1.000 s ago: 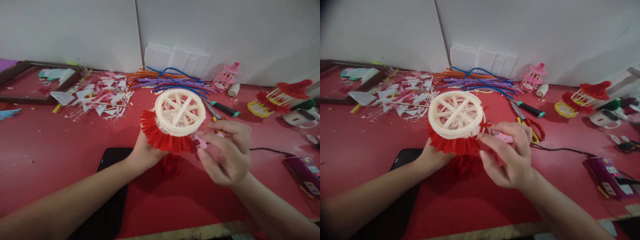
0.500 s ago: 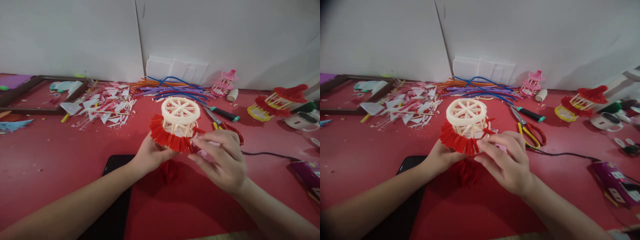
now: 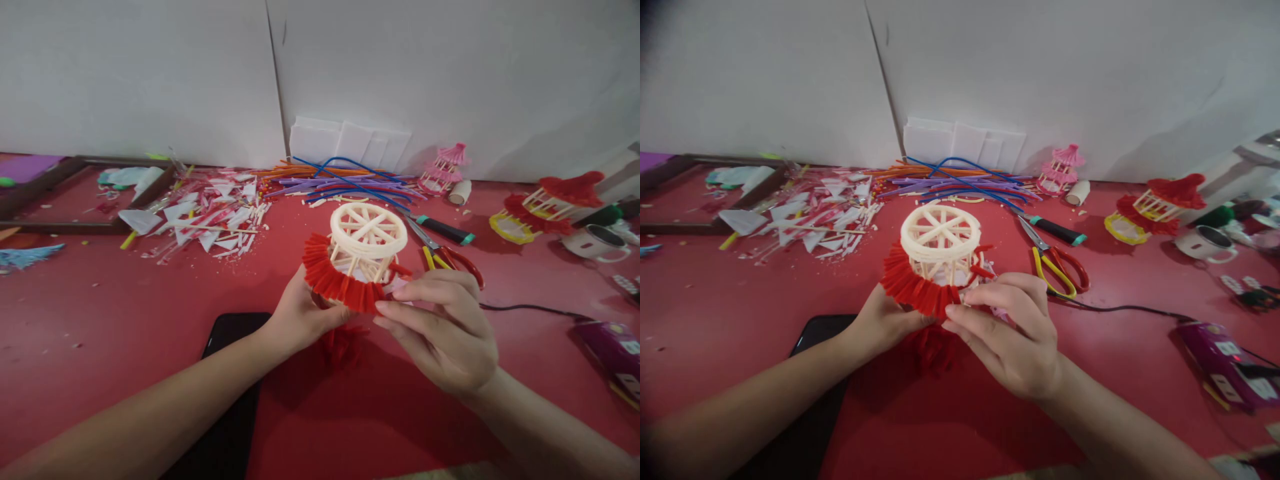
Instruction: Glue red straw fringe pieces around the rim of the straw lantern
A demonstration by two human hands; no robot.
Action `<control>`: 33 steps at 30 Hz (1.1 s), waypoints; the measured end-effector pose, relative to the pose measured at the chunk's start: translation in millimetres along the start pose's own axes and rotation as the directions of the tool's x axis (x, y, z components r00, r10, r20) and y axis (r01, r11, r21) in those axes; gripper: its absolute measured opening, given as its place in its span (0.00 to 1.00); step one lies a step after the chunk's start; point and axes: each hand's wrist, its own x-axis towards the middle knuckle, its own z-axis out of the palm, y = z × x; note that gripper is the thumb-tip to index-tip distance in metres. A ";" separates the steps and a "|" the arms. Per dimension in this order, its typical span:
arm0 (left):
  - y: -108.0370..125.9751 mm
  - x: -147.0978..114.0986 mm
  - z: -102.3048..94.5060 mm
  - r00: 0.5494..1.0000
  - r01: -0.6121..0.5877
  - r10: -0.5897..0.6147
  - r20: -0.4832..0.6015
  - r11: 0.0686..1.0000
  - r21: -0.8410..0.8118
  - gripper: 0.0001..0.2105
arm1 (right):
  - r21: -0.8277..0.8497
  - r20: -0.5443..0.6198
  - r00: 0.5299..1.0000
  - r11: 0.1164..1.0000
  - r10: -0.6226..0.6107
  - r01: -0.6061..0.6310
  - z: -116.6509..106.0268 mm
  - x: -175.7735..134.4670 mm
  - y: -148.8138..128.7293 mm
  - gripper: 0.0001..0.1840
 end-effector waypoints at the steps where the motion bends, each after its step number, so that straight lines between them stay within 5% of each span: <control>1: -0.5 -0.1 0.0 1.000 -0.007 0.007 0.000 1.000 0.006 0.28 | -0.001 0.002 1.000 1.000 -0.001 0.001 0.0 -0.2 -0.3 0.09; 14: 6.3 2.1 1.6 0.999 0.034 -0.034 -0.014 0.999 -0.029 0.24 | 0.034 -0.077 0.997 0.999 0.018 -0.015 6.1 -3.7 3.6 0.19; 33: 8.0 2.8 3.6 0.998 0.061 -0.060 0.025 0.998 -0.034 0.19 | -0.034 -0.034 0.998 0.998 0.060 -0.061 2.8 -2.6 4.8 0.13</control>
